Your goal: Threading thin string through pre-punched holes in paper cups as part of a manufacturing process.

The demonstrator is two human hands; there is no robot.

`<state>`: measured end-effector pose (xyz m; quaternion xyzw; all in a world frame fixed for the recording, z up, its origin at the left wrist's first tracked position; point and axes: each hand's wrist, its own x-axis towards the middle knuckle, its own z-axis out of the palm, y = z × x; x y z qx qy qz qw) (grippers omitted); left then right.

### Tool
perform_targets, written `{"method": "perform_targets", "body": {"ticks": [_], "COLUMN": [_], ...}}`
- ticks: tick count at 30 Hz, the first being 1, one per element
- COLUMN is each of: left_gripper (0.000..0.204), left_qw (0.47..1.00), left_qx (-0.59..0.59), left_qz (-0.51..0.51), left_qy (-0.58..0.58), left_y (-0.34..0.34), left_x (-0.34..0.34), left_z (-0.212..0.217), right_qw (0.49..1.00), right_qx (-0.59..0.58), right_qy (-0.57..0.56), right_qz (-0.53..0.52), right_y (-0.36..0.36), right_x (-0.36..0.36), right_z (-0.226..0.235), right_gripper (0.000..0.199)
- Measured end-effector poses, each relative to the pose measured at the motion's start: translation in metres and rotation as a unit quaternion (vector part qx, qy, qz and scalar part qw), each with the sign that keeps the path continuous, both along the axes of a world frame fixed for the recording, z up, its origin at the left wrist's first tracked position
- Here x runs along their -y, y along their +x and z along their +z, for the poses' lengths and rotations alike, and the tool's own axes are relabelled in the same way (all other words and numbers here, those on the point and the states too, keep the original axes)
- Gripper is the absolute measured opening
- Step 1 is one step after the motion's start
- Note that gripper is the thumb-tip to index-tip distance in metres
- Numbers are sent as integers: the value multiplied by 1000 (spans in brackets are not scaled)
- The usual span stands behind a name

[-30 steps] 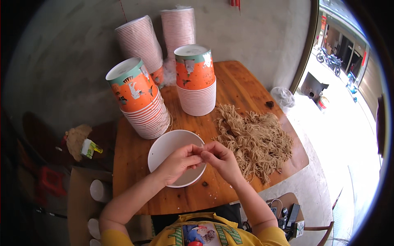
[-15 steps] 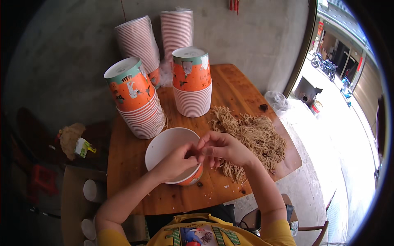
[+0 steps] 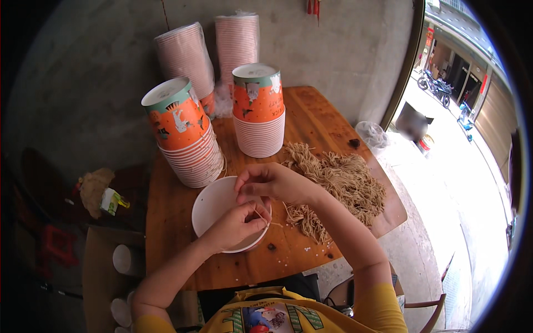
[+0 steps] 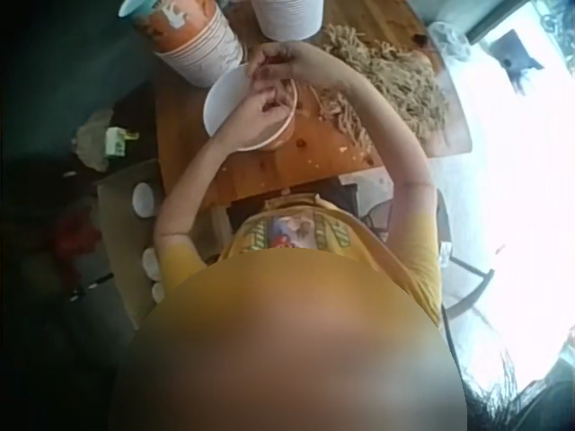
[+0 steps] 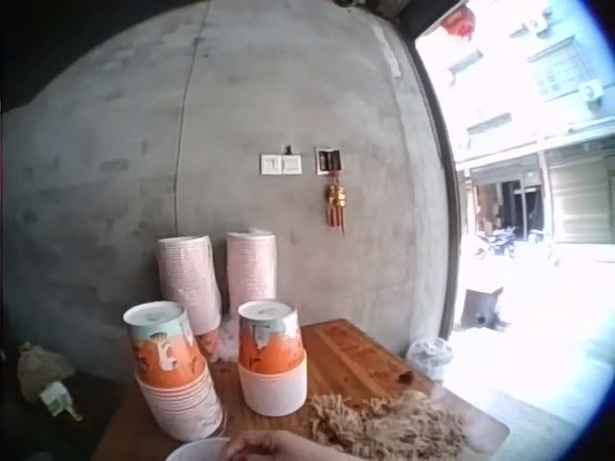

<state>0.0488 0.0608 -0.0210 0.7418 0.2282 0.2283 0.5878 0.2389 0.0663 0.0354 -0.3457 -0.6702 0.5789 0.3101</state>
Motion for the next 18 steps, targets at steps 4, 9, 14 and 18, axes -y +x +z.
{"method": "perform_targets", "body": {"ticks": [4,9,14,18], "left_gripper": [13,12,12,11], "left_qw": [992,982,977,968], "left_qx": [-25,-10,-3,-22], "left_qz": [-6,-11,-4,18], "left_qy": [-125,-191,-213,-248], "left_y": [-3,0,3,6], "left_x": [3,1,-1,1], "left_z": [11,7,6,12], "right_qw": [995,952,959,944], "right_qx": [-44,-148,6,37], "right_qy": [-39,-92,70,93], "right_qz": [-77,-250,-275,-314], "right_y": [7,23,7,-14], "right_x": [2,34,91,102], "right_z": [-19,-51,-70,-70], "right_gripper": [14,15,16,15]}}
